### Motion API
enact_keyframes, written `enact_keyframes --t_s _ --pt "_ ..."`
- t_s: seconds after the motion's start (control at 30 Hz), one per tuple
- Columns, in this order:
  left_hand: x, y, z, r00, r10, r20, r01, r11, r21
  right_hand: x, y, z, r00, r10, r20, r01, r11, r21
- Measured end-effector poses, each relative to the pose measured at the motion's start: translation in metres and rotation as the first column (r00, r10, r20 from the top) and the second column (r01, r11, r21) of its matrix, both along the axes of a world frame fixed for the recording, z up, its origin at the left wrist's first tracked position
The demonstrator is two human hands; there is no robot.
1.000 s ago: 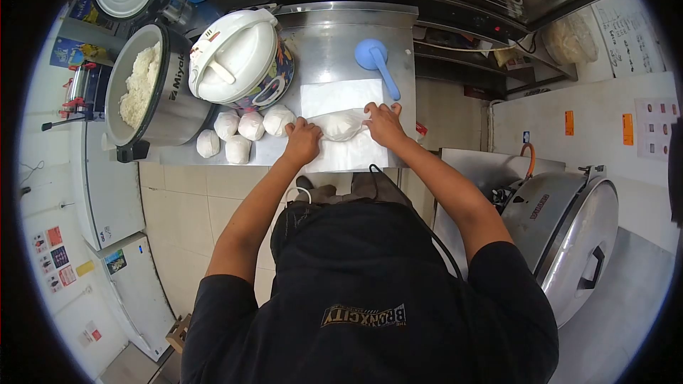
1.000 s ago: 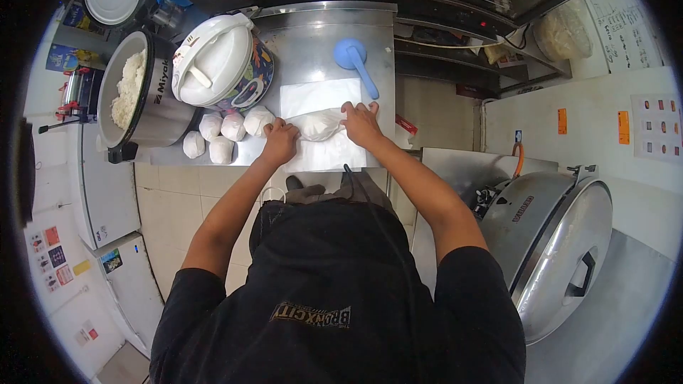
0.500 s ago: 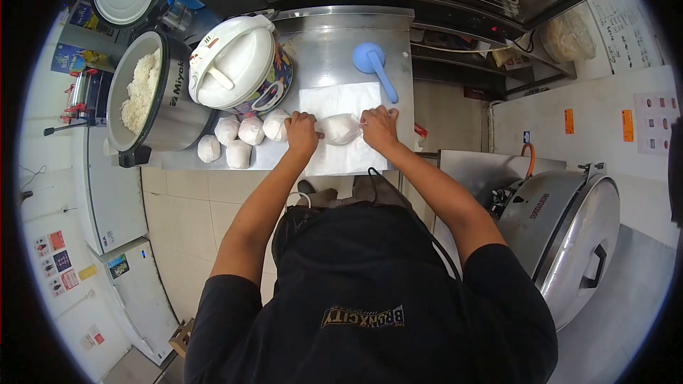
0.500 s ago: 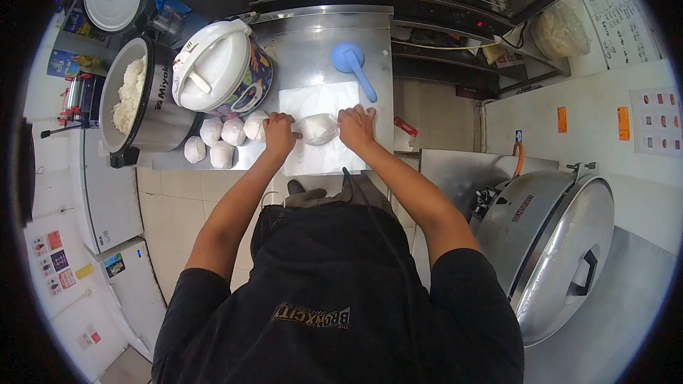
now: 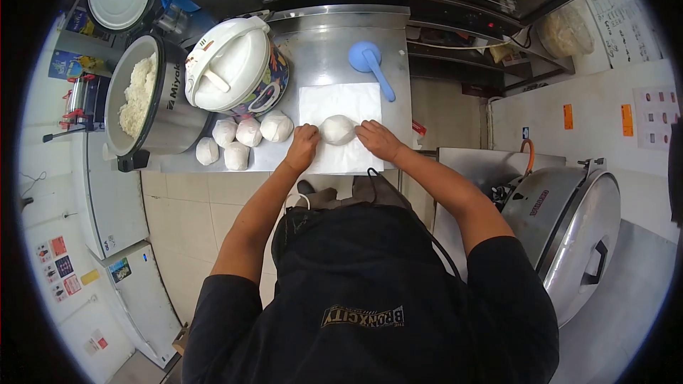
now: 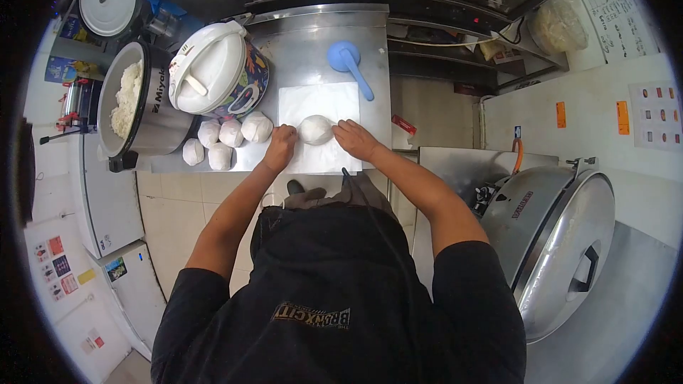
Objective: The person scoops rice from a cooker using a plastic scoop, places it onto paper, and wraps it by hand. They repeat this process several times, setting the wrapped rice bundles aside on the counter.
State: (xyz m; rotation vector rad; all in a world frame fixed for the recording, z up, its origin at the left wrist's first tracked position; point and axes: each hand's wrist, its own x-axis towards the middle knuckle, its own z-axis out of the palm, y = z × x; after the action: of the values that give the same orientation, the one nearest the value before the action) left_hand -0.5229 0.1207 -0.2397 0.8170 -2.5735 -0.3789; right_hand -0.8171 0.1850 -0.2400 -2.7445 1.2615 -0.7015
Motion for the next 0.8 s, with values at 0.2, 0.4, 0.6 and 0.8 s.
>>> enact_keyframes --t_s 0.2,0.4,0.6,0.8 --pt "0.011 0.031 -0.004 0.996 -0.091 0.013 0.090 0.994 0.061 -0.002 0.031 0.015 0.987 -0.075 -0.140 0.072 0.997 -0.026" --pt "0.013 0.049 0.011 0.998 -0.037 0.048 0.034 0.997 0.071 0.018 0.034 0.009 0.980 -0.192 -0.057 0.198 0.971 0.132" --pt "-0.041 0.027 0.060 0.934 0.261 0.244 -0.357 0.720 0.595 0.021 0.036 0.020 0.948 -0.320 0.008 0.306 0.913 0.271" --pt "-0.088 -0.022 0.034 0.736 0.462 0.495 -0.677 0.491 0.548 0.030 0.035 0.021 0.882 -0.465 0.072 0.405 0.828 0.388"
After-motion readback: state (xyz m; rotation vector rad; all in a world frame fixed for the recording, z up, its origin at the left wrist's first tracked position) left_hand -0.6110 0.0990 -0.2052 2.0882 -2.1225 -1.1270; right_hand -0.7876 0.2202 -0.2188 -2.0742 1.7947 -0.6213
